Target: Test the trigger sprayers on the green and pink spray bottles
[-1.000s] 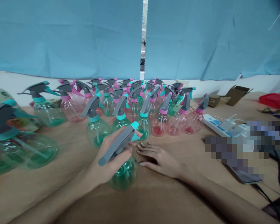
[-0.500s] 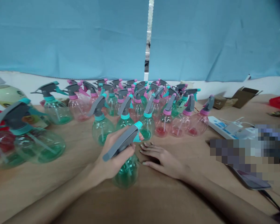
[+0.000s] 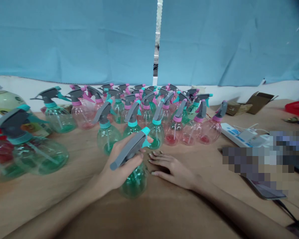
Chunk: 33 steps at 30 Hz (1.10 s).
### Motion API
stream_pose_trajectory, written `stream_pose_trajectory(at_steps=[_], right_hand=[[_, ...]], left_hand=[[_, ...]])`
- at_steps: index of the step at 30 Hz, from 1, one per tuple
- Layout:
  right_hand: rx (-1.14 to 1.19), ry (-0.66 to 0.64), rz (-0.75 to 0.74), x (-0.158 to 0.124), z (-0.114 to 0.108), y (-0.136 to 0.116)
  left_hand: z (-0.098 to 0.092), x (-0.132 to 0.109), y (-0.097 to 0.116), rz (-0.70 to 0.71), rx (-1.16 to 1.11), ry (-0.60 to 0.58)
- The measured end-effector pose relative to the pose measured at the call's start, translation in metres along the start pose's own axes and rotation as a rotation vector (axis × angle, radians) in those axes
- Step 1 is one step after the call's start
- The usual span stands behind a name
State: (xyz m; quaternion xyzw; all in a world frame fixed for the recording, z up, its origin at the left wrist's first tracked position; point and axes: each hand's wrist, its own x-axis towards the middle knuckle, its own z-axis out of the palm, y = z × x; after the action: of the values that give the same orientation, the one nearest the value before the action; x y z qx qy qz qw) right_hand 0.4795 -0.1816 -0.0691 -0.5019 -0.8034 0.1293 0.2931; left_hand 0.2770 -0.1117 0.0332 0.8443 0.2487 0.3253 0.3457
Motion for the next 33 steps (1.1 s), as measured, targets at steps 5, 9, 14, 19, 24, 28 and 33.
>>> stream_pose_trajectory(at_steps=[5, 9, 14, 19, 24, 28, 33], right_hand=[[-0.001, -0.012, 0.005, -0.0001, -0.0011, -0.0001], [-0.004, -0.026, 0.016, 0.0002, -0.0025, -0.0015], [-0.016, -0.029, 0.015, 0.0003, -0.0032, -0.0027], [-0.003, -0.014, 0.011, -0.0001, -0.0028, -0.0026], [-0.004, -0.007, 0.001, 0.0, -0.001, -0.0012], [0.004, 0.008, -0.008, 0.0003, -0.0007, -0.0014], [-0.006, -0.007, -0.003, 0.0002, -0.001, -0.0013]], left_hand=[[0.0029, 0.0006, -0.0017, -0.009, -0.084, -0.006], [0.0023, 0.0018, 0.0013, -0.016, -0.098, -0.018], [0.0019, 0.0019, 0.0013, -0.024, -0.094, -0.018], [0.0023, 0.0011, 0.0016, -0.041, -0.073, -0.022], [0.0024, 0.0001, 0.0, -0.039, -0.072, -0.03], [0.0023, 0.0002, -0.001, -0.039, -0.059, -0.023], [0.0017, 0.0002, 0.0001, -0.036, -0.073, -0.029]])
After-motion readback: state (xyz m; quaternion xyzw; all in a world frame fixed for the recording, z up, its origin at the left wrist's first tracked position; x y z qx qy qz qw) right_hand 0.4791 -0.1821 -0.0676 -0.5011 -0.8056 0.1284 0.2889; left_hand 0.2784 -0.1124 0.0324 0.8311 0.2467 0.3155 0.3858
